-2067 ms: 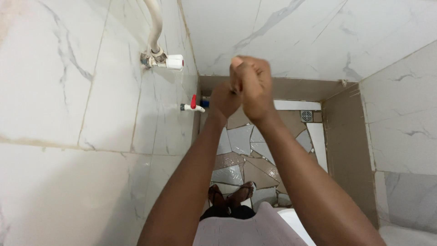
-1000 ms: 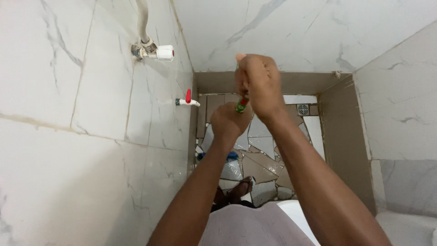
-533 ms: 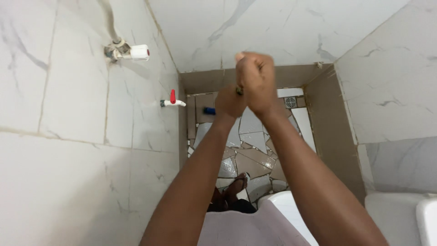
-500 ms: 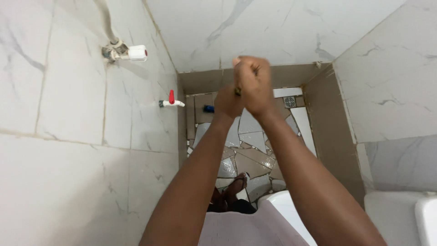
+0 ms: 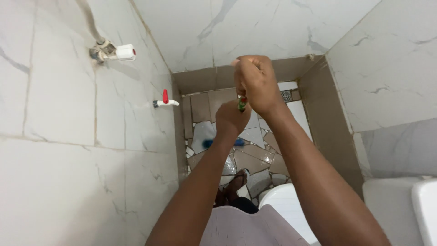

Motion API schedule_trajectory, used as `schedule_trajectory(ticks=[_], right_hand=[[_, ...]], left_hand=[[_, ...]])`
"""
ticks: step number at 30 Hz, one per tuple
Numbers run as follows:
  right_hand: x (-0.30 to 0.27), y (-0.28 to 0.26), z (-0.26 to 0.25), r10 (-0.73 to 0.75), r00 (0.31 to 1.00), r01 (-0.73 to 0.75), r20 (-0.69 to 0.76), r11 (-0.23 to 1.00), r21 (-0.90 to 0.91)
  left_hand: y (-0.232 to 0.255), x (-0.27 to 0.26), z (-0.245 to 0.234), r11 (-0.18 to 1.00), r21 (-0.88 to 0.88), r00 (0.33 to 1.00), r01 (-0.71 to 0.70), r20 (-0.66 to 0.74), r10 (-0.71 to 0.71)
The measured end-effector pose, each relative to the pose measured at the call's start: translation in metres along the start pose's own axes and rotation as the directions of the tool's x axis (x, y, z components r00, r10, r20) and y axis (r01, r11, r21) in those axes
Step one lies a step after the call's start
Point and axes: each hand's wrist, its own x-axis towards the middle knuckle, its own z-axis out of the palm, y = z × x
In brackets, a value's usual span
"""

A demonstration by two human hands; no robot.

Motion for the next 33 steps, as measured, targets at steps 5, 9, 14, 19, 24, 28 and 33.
schedule_trajectory(ticks=[5,9,14,19,24,28,33], right_hand=[[-0.005,0.013,-0.007,0.103,0.994,-0.104,-0.037,0.994,-0.022],[-0.016,0.009,-0.01,0.116,0.993,-0.115,-0.036,0.992,0.046],[-0.017,-0.024,-0.02,-0.057,0.995,0.055,-0.086,0.998,-0.017],[-0.021,-0.039,-0.037,-0.202,0.975,0.204,-0.098,0.979,0.011],[-0.025,-0.01,-0.041,-0.222,0.969,0.218,-0.106,0.975,-0.047],[-0.03,0.03,-0.042,-0.193,0.971,0.184,-0.144,0.98,-0.076],[-0.031,0.035,-0.044,-0.132,0.98,0.127,-0.147,0.991,-0.043]], left_hand=[[-0.004,-0.02,0.004,0.992,-0.097,0.978,0.078,0.202,-0.057],[0.01,-0.033,-0.006,0.96,-0.188,0.935,0.205,0.329,-0.135],[0.026,-0.02,0.006,0.968,-0.248,0.987,0.023,0.161,0.018],[0.047,0.007,0.009,0.954,-0.256,0.987,-0.155,-0.004,0.159],[0.028,0.034,0.031,0.923,-0.262,0.959,-0.28,-0.122,0.256],[0.011,0.047,0.042,0.952,-0.217,0.974,-0.215,0.029,0.226],[0.004,0.043,0.056,0.975,-0.161,0.982,-0.152,0.091,0.168]])
